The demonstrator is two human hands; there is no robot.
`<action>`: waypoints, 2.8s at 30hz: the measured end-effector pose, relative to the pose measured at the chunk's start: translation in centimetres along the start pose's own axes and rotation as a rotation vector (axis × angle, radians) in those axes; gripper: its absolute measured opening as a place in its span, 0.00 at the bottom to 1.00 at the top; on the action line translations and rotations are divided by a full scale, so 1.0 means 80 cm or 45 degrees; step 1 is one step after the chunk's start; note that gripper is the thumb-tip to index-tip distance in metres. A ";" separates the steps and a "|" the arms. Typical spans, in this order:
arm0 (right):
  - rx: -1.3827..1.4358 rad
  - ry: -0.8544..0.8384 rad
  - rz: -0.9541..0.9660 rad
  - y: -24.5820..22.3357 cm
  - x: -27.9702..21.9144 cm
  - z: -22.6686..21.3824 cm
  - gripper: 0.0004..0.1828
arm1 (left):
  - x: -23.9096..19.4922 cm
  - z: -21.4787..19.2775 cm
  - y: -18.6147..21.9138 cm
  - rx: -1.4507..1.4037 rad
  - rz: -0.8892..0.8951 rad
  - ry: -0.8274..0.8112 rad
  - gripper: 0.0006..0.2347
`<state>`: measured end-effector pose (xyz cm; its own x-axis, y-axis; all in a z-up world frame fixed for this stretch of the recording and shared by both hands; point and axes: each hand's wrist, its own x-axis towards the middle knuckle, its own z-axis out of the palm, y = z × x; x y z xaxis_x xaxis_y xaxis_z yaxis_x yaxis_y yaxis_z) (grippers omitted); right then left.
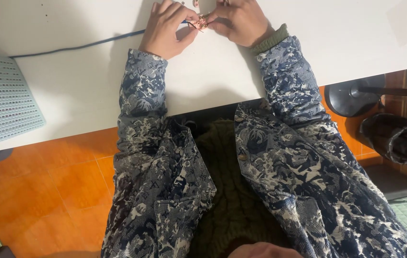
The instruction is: Wiring an electrical plug by connecting wires to terminals using a screwdriver
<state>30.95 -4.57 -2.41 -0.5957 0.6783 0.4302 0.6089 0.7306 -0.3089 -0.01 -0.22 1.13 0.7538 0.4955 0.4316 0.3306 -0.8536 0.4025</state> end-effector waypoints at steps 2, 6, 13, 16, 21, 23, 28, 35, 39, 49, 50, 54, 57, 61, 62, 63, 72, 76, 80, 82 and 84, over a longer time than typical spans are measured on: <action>0.000 -0.006 0.012 0.000 -0.001 -0.001 0.08 | 0.001 -0.001 0.001 0.010 0.007 -0.006 0.06; 0.076 0.061 0.014 -0.008 0.007 -0.009 0.09 | 0.002 -0.002 0.000 0.017 0.025 -0.005 0.09; 0.086 0.120 0.040 -0.007 0.013 0.001 0.10 | 0.000 0.002 -0.008 0.008 0.108 0.038 0.10; 0.254 0.071 0.069 -0.011 0.016 0.001 0.07 | -0.001 0.003 -0.010 0.006 0.129 0.050 0.11; 0.306 0.040 0.108 -0.006 0.010 0.010 0.06 | -0.003 0.006 -0.013 -0.009 0.141 0.047 0.10; 0.306 0.030 0.106 -0.005 0.010 0.010 0.06 | -0.006 0.009 -0.016 -0.011 0.142 0.056 0.09; 0.084 0.048 -0.031 -0.002 0.007 0.012 0.07 | -0.007 0.008 -0.014 -0.032 0.103 0.026 0.10; 0.098 0.089 0.010 -0.015 0.008 -0.013 0.12 | 0.002 -0.006 0.003 -0.097 -0.082 -0.045 0.20; 0.006 0.033 -0.038 -0.008 0.002 -0.007 0.10 | 0.004 -0.006 0.003 -0.083 -0.015 -0.021 0.11; 0.085 0.079 -0.041 -0.015 0.008 -0.014 0.10 | 0.011 -0.010 0.012 -0.066 0.028 0.064 0.05; 0.085 0.080 -0.041 -0.016 0.009 -0.013 0.10 | 0.010 -0.009 0.011 -0.065 0.029 0.063 0.05; 0.135 0.048 -0.038 -0.013 0.007 -0.008 0.09 | 0.006 -0.002 0.008 0.000 0.027 0.051 0.08; 0.167 0.031 -0.026 -0.017 0.009 -0.012 0.09 | 0.006 0.000 0.008 0.029 0.008 0.031 0.05; 0.271 0.046 0.035 -0.021 0.013 -0.014 0.07 | 0.006 0.000 0.008 0.056 -0.015 0.009 0.05; 0.269 0.047 0.035 -0.020 0.011 -0.013 0.07 | 0.006 0.001 0.007 0.056 -0.014 0.009 0.05; 0.281 0.033 0.063 -0.020 0.010 -0.012 0.07 | 0.006 0.003 0.006 0.050 -0.023 0.021 0.05; 0.405 0.097 0.081 -0.032 0.013 -0.017 0.07 | 0.009 0.007 0.010 0.033 0.010 0.146 0.13; 0.377 0.145 0.059 -0.032 0.013 -0.016 0.07 | 0.009 0.009 0.010 0.014 0.010 0.167 0.14; 0.409 0.151 0.082 -0.039 0.018 -0.022 0.07 | 0.014 0.003 0.018 -0.091 0.013 0.173 0.12; 0.397 0.202 -0.016 -0.044 0.025 -0.028 0.07 | 0.015 0.003 0.020 -0.188 0.012 0.145 0.14; 0.378 0.209 -0.033 -0.045 0.027 -0.027 0.07 | 0.015 0.007 0.019 -0.207 -0.005 0.142 0.14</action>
<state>28.62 -5.91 1.46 -0.5016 0.6554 0.5647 0.4012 0.7545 -0.5193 1.70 -1.06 1.82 0.6822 0.5213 0.5127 0.2306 -0.8188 0.5257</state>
